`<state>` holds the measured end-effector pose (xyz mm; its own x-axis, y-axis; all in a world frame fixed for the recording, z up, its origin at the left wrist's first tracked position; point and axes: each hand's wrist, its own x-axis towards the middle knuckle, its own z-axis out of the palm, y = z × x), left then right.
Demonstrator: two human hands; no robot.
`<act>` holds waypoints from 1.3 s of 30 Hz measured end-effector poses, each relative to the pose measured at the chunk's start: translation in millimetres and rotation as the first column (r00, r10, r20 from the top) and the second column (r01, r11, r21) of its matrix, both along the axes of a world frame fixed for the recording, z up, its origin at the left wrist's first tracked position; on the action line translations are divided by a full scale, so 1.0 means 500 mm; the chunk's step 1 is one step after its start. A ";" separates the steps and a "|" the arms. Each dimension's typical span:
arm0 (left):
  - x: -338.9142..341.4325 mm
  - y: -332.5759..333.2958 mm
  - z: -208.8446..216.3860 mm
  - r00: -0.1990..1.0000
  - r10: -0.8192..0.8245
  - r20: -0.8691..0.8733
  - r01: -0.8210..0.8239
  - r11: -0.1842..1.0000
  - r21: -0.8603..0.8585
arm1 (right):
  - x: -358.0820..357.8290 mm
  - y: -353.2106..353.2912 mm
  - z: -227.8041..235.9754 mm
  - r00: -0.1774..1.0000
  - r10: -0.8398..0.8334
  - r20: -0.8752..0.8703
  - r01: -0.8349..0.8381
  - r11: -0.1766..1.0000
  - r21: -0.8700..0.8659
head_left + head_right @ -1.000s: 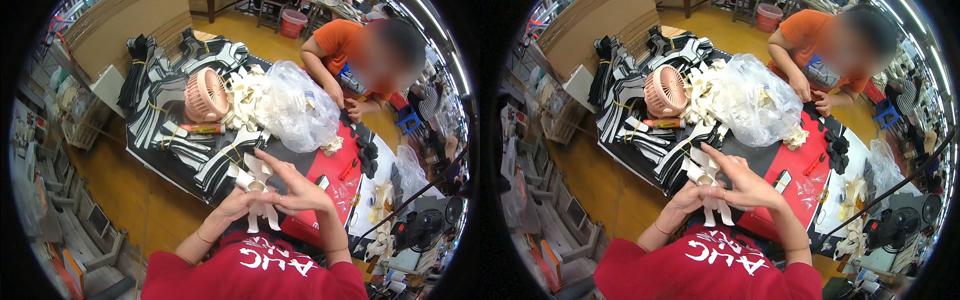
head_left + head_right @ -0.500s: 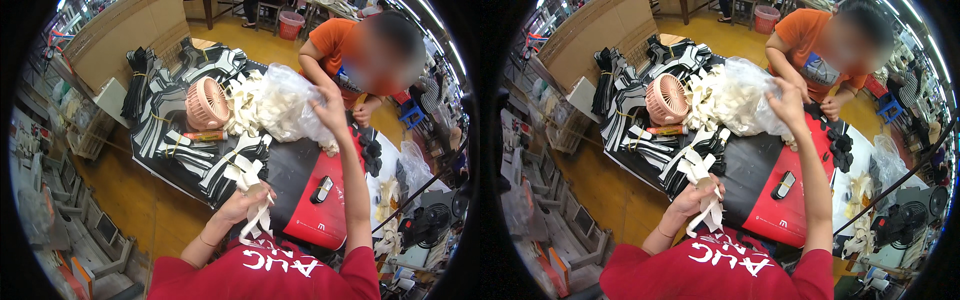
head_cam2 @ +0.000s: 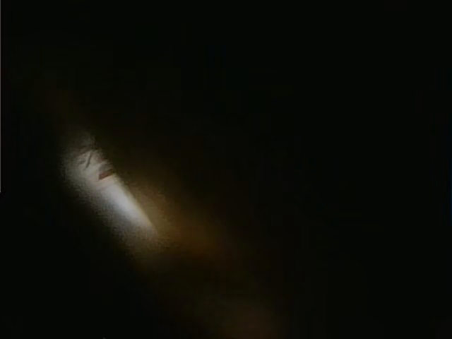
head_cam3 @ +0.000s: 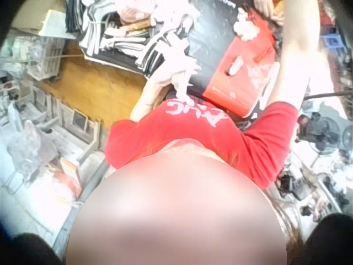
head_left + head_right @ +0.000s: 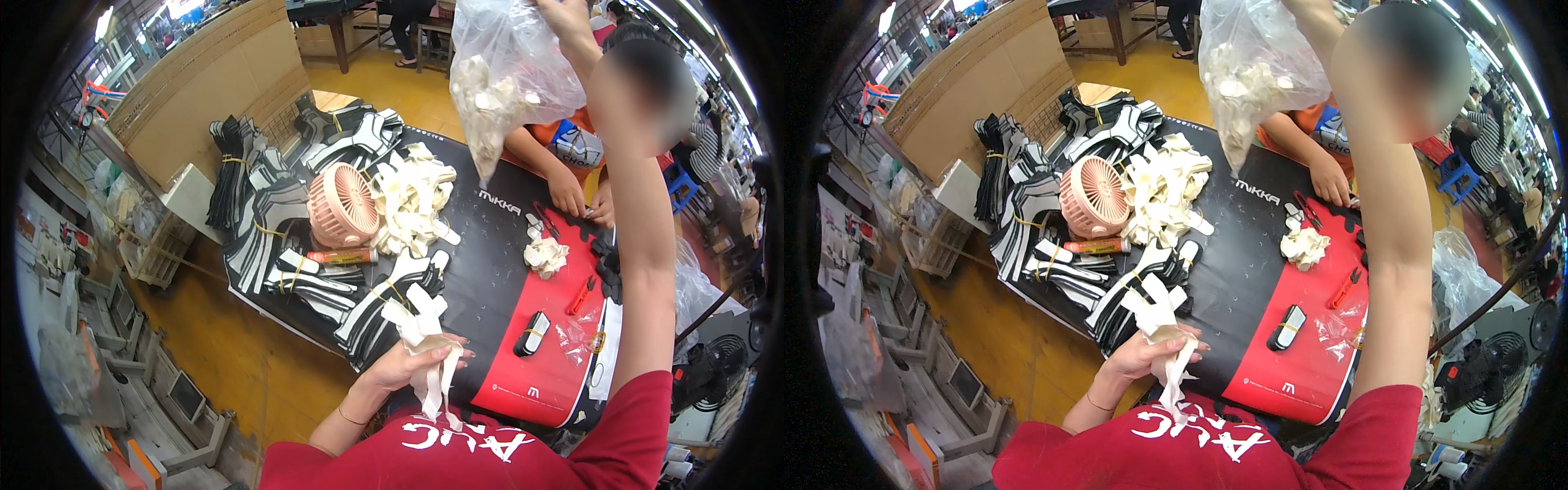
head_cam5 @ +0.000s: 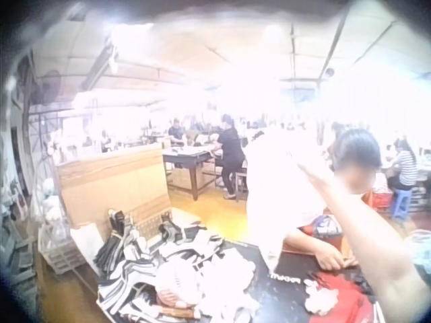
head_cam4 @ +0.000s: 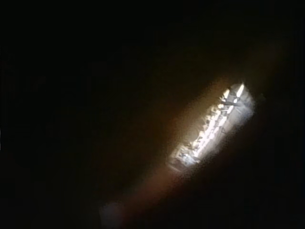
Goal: The person folds and arranges white fabric strips into a multi-loop bow shape, then secures it with a rubber band. The person repeats this process with additional fabric strips, placing finished bows into a plastic bag on the table.
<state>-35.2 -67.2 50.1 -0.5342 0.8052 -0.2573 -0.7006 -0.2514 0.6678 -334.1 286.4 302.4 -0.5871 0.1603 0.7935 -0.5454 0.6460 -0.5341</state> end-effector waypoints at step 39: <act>-0.047 -0.087 0.026 0.909 0.414 0.047 -0.417 0.907 0.065 | 0.122 -0.370 -0.488 0.762 -0.024 0.647 -0.247 0.913 0.324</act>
<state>-58.9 -110.7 63.1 -0.8171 0.5290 -0.2291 -0.5424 -0.5708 0.6165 -273.0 101.5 58.4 -0.9618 -0.1623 0.2202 -0.2557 0.8200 -0.5122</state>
